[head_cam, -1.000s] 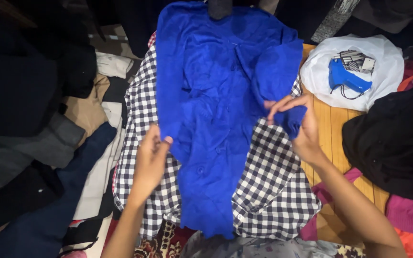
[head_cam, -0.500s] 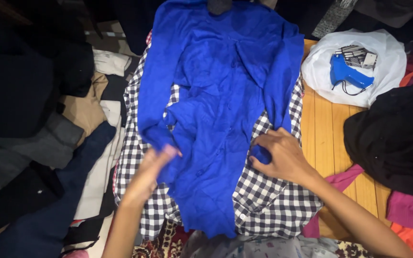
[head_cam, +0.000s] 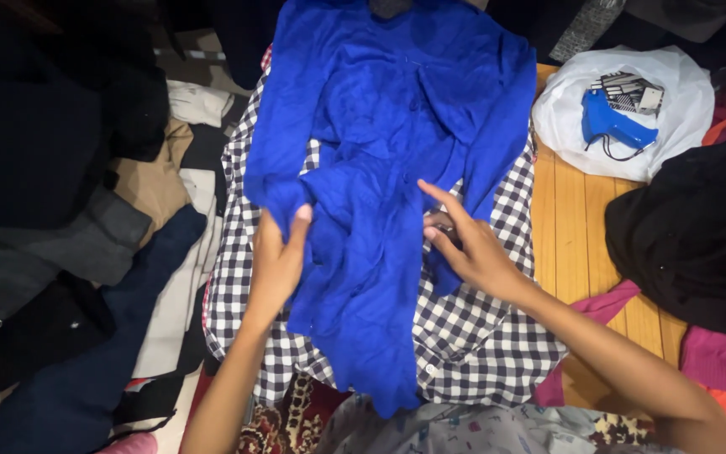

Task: The person uses a hot glue gun to attach a small patterned fabric piece to the collar of a blue shirt. They then smooth the shirt and repeat the process on a black shirt, attaching a similar piece to its collar.

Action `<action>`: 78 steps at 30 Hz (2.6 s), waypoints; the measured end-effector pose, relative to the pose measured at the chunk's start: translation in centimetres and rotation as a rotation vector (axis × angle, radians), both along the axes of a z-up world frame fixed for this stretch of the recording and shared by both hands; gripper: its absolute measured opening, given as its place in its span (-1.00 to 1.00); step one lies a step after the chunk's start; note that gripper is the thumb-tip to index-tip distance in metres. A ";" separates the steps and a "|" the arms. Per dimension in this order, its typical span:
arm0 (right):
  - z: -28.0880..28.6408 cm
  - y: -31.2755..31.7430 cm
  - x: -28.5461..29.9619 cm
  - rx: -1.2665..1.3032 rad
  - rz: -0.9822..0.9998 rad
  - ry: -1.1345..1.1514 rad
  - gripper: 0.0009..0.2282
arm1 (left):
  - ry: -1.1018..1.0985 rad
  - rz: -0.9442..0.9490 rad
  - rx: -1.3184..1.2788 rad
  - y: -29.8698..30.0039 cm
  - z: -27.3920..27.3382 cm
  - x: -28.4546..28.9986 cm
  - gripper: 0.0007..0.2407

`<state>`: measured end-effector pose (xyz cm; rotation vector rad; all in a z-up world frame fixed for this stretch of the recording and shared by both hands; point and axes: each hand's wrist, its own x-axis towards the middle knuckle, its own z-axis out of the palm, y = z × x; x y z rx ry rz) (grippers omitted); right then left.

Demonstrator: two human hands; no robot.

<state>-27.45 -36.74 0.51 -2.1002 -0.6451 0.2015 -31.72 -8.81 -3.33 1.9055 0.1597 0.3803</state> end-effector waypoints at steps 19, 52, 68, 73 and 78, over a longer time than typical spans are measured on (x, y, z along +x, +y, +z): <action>5.8 -9.7 5.1 -0.248 0.328 0.312 -0.79 | 0.029 0.075 -0.153 8.4 3.8 -1.6 -0.82; 4.0 -1.8 6.3 -0.057 0.181 -0.470 -0.69 | -0.081 -0.143 0.428 -0.9 6.1 0.7 -0.58; -6.4 -8.4 1.6 0.350 -0.373 0.424 -0.62 | 0.139 0.119 -0.652 1.2 -0.6 -2.3 -0.55; -10.3 -9.9 3.2 0.595 -0.390 0.801 -0.51 | 0.282 0.088 -0.891 0.7 0.1 -1.8 -0.56; -22.7 -15.2 5.9 0.820 -0.322 0.899 -0.77 | 0.143 0.009 -0.707 0.3 3.1 -1.8 -0.88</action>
